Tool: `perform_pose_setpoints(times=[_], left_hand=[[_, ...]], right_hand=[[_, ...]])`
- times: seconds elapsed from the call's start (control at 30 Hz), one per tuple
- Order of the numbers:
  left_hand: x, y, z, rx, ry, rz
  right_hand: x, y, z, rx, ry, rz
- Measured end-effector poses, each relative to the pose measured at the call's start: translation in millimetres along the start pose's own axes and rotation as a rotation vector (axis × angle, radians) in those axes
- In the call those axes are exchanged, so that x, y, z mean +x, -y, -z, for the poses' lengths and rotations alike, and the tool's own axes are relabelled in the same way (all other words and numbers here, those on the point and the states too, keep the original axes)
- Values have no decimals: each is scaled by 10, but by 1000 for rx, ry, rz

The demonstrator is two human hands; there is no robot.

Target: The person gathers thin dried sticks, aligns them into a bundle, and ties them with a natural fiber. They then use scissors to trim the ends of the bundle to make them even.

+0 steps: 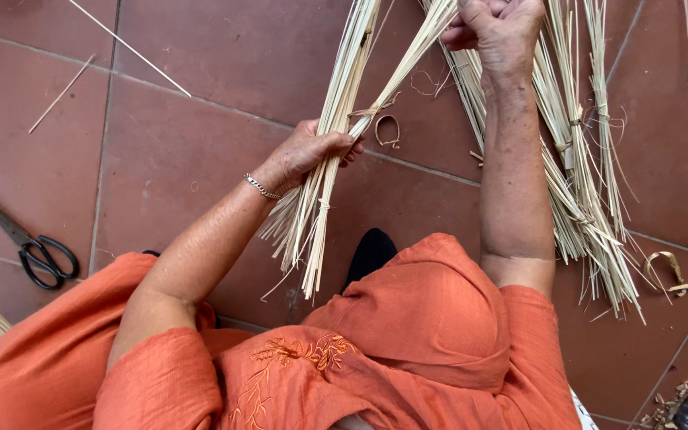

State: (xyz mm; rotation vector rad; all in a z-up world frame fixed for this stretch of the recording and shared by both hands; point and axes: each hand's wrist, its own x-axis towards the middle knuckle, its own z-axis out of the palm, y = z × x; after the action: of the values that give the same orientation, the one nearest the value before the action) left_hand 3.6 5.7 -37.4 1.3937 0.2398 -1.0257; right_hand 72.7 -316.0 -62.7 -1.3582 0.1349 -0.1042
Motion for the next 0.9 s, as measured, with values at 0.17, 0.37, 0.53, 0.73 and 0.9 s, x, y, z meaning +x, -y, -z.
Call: perform_pose_setpoints(times=[0.17, 0.37, 0.53, 0.73, 0.9], left_hand=[[-1, -47, 48, 8, -12, 84], [-2, -107, 55, -22, -8, 47], [3, -27, 26, -99, -19, 71], [-6, -14, -5, -175, 10, 45], [-14, -37, -51, -141, -12, 68]], right_hand=[[-42, 9, -27, -95, 100, -14], [-51, -35, 22, -34, 32, -2], [-143, -46, -21, 55, 115, 25], [-112, -112, 69, 33, 101, -24], [-97, -256, -24, 42, 116, -28]])
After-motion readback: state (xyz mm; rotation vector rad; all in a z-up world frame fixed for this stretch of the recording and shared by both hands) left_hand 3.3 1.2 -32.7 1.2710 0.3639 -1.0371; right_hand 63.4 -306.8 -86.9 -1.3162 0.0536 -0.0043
